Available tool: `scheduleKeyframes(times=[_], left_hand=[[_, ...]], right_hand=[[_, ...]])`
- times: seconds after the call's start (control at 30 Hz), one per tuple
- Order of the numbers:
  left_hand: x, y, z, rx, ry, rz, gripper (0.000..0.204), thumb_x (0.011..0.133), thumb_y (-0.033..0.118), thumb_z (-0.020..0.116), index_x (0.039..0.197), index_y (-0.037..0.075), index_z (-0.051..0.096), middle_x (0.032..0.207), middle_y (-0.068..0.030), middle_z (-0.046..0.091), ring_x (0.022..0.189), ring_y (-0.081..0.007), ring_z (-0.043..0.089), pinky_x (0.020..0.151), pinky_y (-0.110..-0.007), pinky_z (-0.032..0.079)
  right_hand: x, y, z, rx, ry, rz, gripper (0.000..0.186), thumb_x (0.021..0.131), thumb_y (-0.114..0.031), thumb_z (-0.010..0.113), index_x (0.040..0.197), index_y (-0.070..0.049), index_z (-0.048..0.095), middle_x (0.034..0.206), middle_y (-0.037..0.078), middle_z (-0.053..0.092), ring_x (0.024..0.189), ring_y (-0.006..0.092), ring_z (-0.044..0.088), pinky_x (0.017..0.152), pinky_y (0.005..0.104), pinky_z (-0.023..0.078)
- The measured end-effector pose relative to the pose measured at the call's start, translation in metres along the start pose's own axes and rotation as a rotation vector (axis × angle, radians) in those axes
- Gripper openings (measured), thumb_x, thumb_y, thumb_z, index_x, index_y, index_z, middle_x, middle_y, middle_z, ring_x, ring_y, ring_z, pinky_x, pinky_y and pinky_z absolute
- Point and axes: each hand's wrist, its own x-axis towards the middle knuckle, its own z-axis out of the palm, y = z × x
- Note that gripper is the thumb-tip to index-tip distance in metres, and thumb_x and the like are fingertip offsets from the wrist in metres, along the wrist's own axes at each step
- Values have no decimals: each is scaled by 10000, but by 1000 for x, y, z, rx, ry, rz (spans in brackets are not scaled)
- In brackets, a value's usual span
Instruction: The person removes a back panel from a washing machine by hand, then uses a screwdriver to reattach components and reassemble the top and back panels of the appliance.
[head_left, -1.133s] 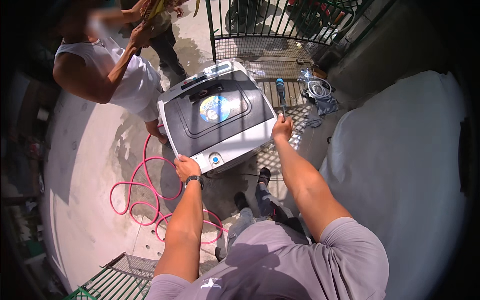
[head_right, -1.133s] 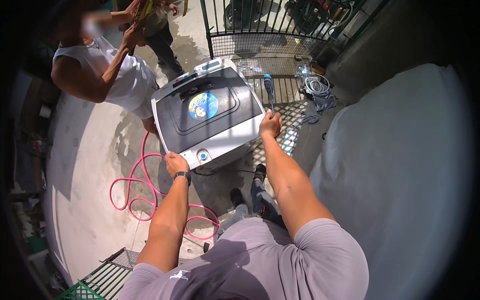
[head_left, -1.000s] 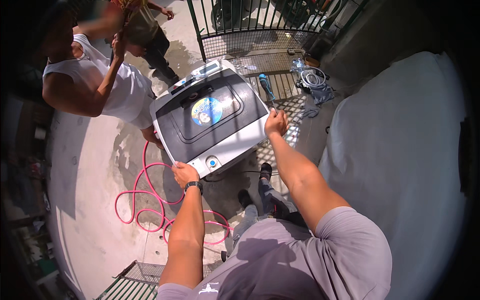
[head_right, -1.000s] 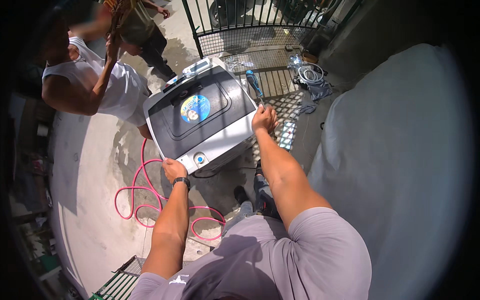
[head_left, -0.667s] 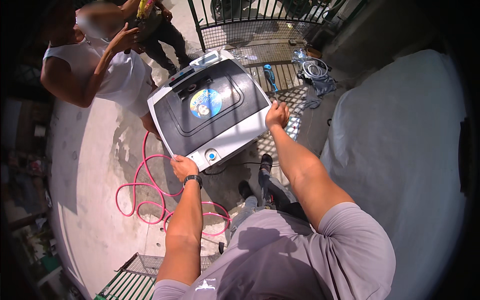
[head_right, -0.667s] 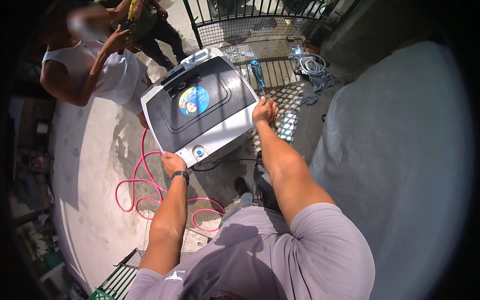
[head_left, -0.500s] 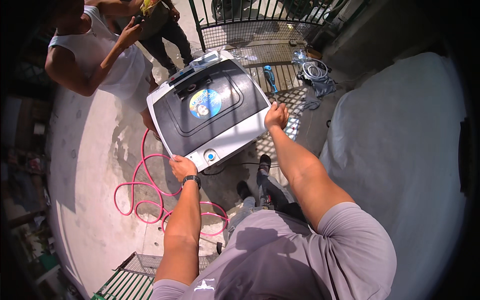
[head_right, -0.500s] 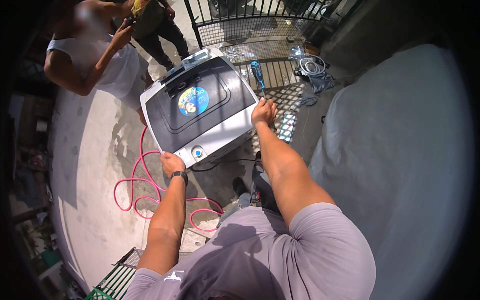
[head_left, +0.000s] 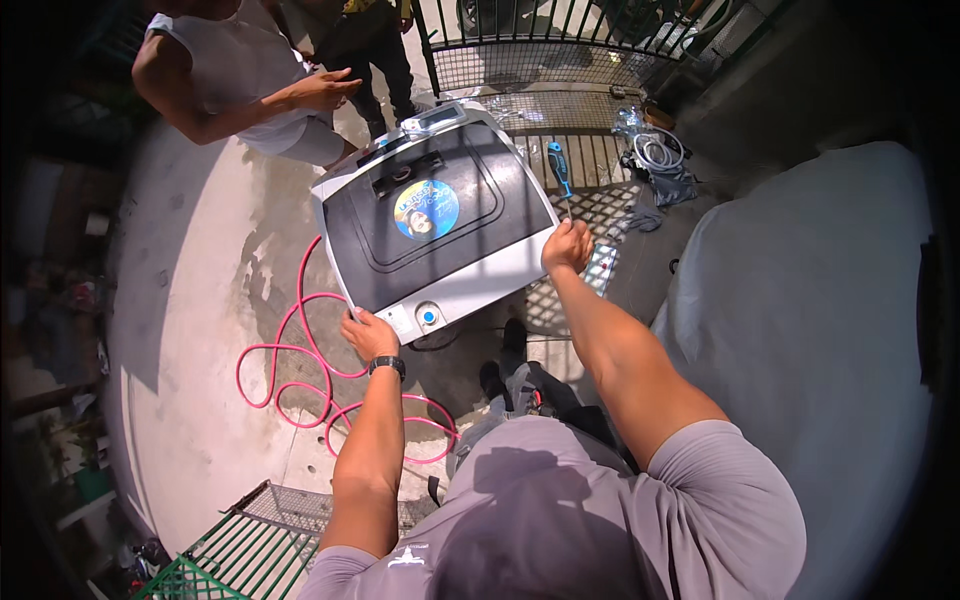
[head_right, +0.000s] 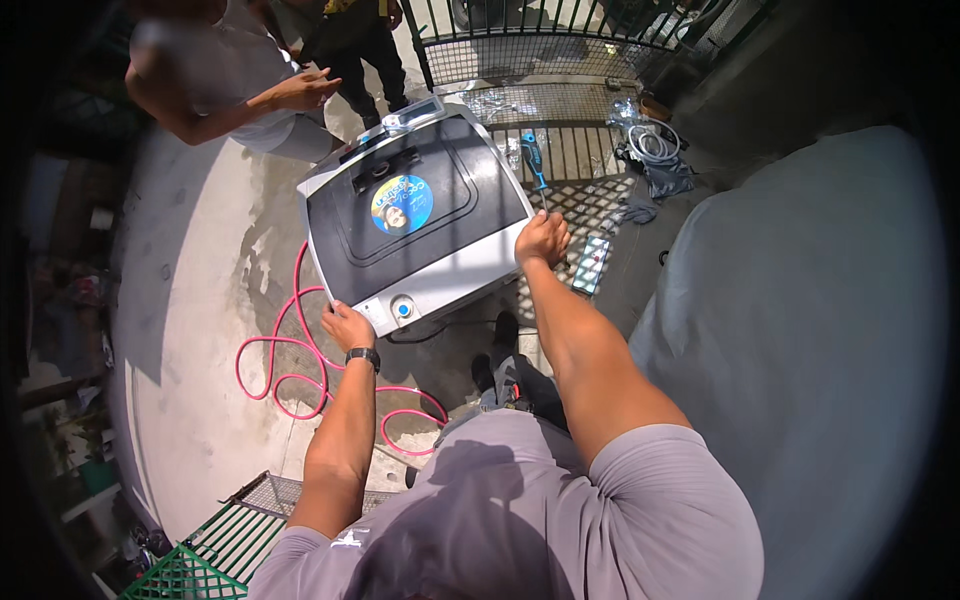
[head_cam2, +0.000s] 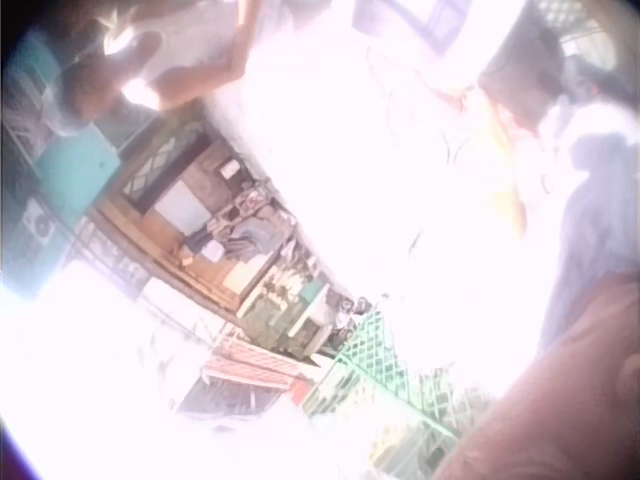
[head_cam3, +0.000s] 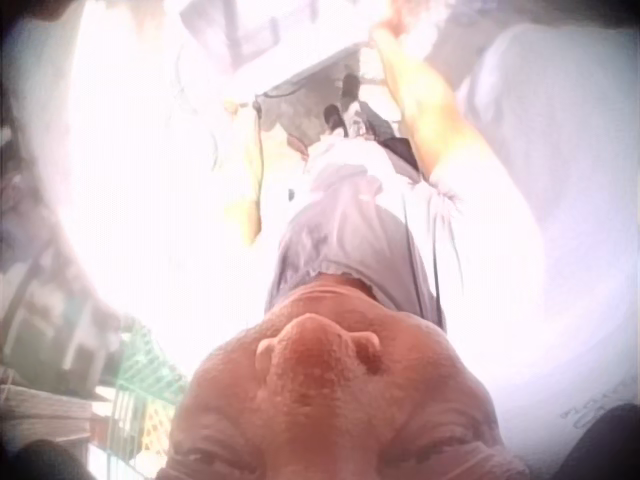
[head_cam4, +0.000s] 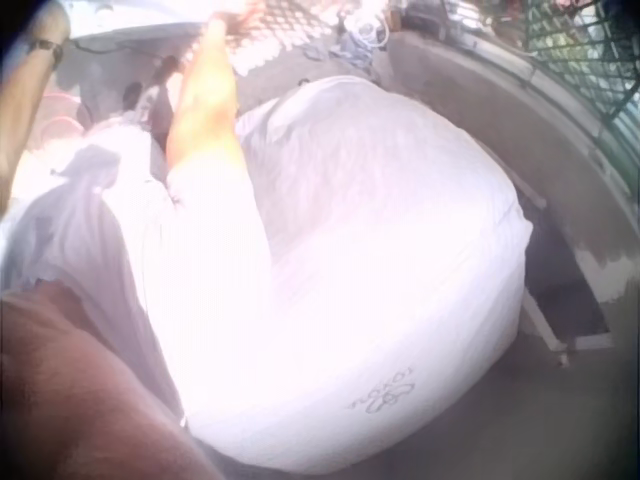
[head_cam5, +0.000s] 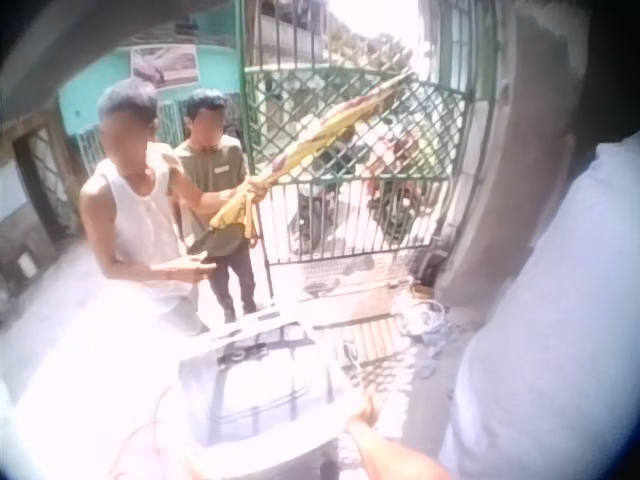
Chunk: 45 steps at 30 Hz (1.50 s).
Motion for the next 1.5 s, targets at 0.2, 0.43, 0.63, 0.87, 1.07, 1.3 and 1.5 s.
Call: scheduleKeyframes(times=[0.2,0.43,0.63,0.87,1.07,1.3,1.5], left_hand=[[-7,43,-5,14,-8,477,274,896,190,573,1146,100,642,1267,-83,540,1239,-326,472,1036,-511,313],[20,104,20,-76,-96,644,197,871,155,587,1029,93,686,1114,-105,582,1088,-331,531,953,-482,387],[23,67,8,-81,-177,618,164,867,100,589,994,33,670,1104,-180,580,1081,-367,556,976,-459,423],[74,60,-3,-150,-273,672,162,892,74,572,1010,11,662,1045,-169,599,966,-356,604,849,-422,492],[144,81,19,-129,-339,858,149,893,88,572,996,35,665,1008,-146,612,974,-345,582,877,-433,459],[203,201,115,-251,-544,1292,314,858,92,638,1170,57,645,1130,-161,597,1055,-375,546,935,-456,451],[221,266,199,-364,-559,1418,348,825,75,667,1172,89,644,1070,-136,630,1007,-379,587,912,-473,475]], right_hand=[[3,14,-2,-13,29,-45,306,1003,-355,459,1065,-66,539,1154,143,582,1134,362,523,962,502,411],[5,8,-7,0,14,-84,291,1010,-336,442,1051,-62,532,1134,151,563,1124,364,517,952,502,411],[1,8,-9,15,20,-69,288,1011,-338,444,1043,-69,543,1130,141,568,1120,358,520,956,496,415],[-1,6,-5,42,58,-95,296,1013,-339,438,1039,-66,550,1140,142,572,1132,357,519,957,489,417],[-11,8,-2,-29,207,-45,287,1018,-327,441,1048,-62,548,1138,146,568,1136,368,503,965,509,385],[-28,-2,-1,-149,356,38,280,1005,-276,478,1095,-39,597,1154,166,565,1116,379,521,959,520,404],[-33,0,-2,-208,460,-39,257,1012,-260,463,1052,-50,605,1094,170,582,1073,390,536,942,501,415]])
